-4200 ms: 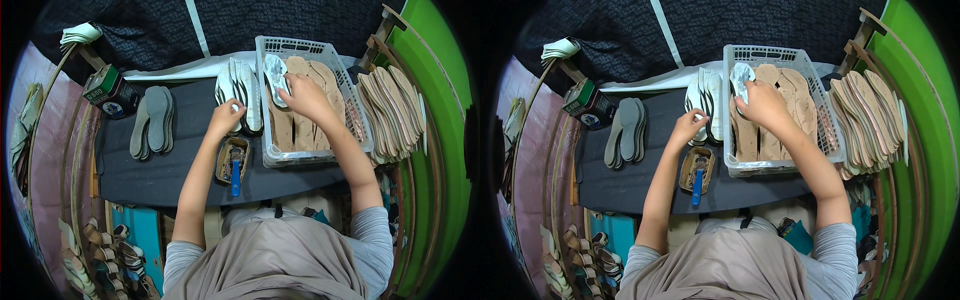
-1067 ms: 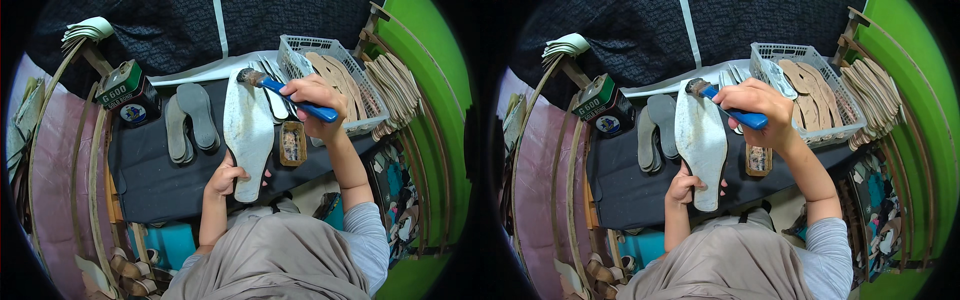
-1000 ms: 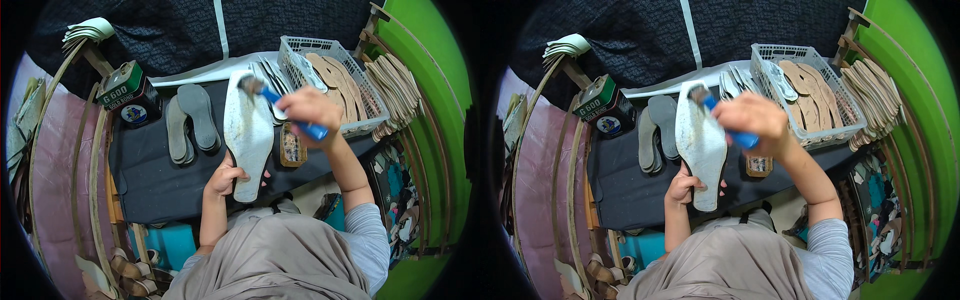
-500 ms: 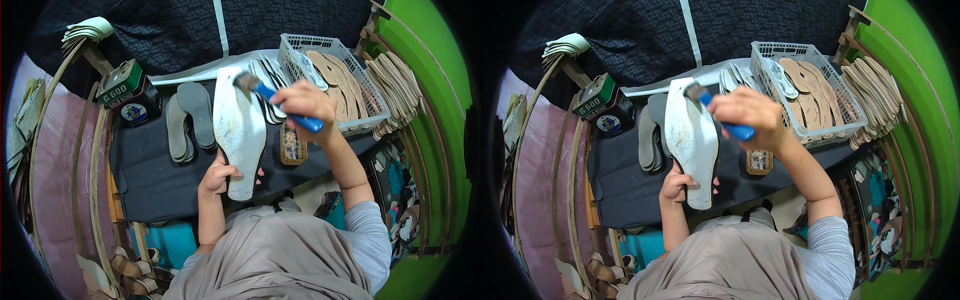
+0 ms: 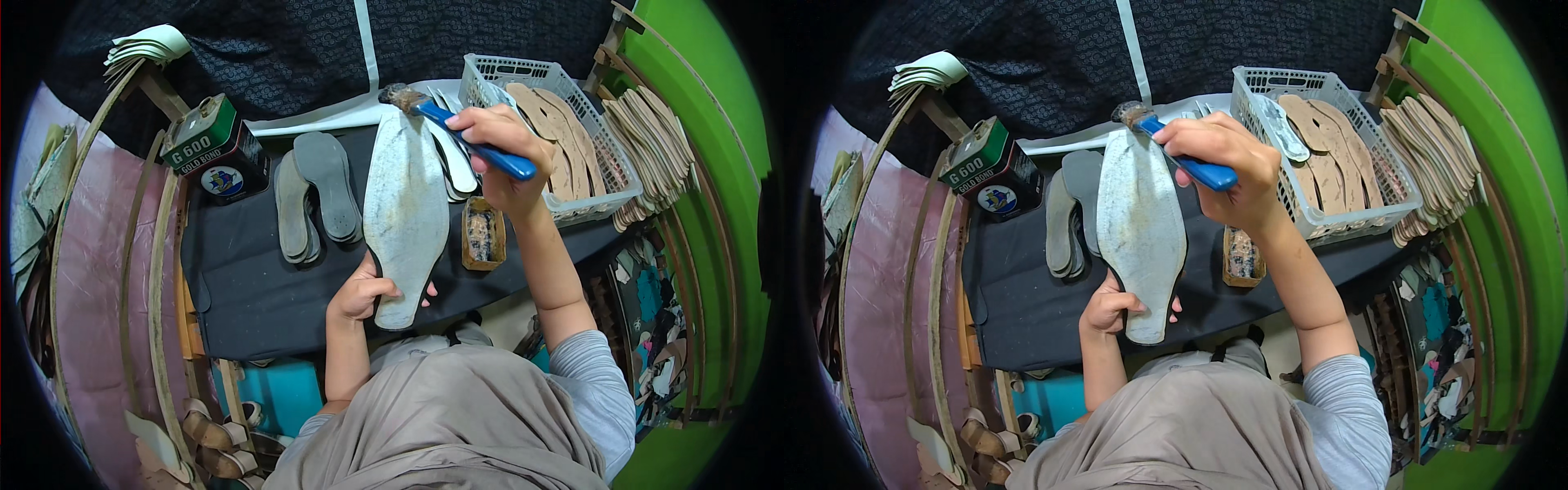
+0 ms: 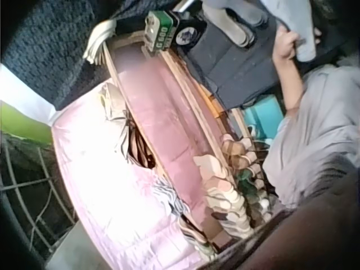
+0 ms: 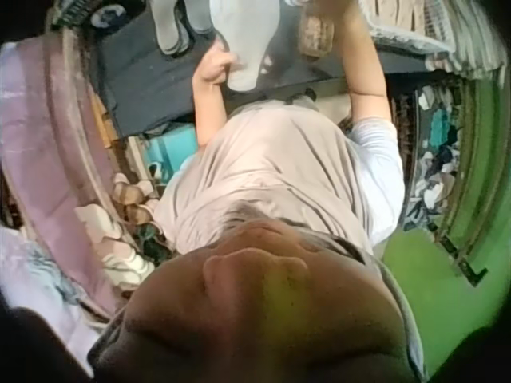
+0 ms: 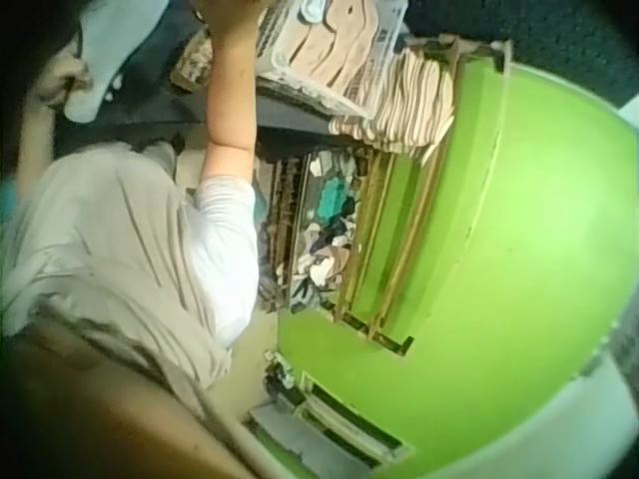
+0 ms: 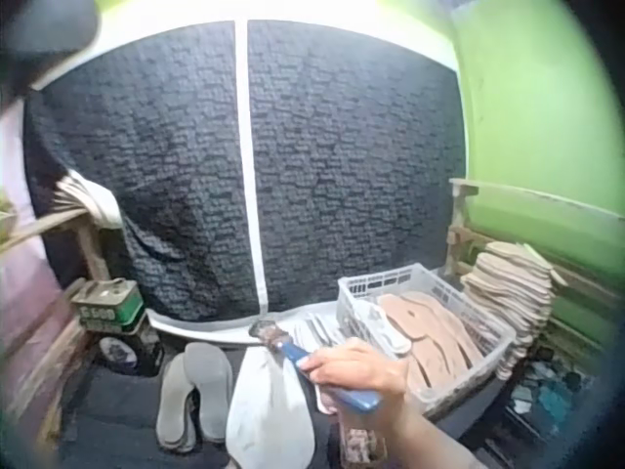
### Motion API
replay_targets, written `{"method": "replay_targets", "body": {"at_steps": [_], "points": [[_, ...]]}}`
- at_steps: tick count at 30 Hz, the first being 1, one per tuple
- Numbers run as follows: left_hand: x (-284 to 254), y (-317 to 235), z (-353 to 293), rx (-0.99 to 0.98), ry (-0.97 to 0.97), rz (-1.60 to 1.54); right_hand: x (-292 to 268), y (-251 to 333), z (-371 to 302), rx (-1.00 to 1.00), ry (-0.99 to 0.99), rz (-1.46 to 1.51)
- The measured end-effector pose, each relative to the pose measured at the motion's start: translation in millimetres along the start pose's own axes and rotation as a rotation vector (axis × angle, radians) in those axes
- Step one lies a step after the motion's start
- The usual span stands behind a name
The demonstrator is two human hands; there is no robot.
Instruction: The person applies glue to shoe insoles using a brush and places the coated insoles into a plastic basket.
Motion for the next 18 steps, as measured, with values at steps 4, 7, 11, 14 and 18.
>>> {"method": "replay_targets", "body": {"at_steps": [4, 7, 11, 14, 18], "points": [[-8, -3, 4, -0.018, -0.018, 0.066, -11, 23, -16, -0.045, -0.194, -0.038], [-9, -7, 6, 0.03, -0.001, -0.022, -12, 37, -33, 0.009, -0.244, -0.046], [-15, -7, 17, 0.084, 0.097, -0.144, 12, 48, -33, 0.05, 0.038, 0.0], [-10, -19, 29, 0.173, -0.052, -0.123, 26, 61, -51, 0.103, 0.138, 0.173], [-20, -30, 31, 0.308, -0.1, -0.089, 33, 88, -78, 0.08, 0.243, 0.447]]}}
Point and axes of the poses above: each hand's wrist, its own z-axis towards the middle knuckle, its own x-axis out of the palm, y = z × x, the point moved 5 cm from there along z, towards the middle knuckle, and after that the axes turned 7 degrees about -x, right-handed, at the moved point
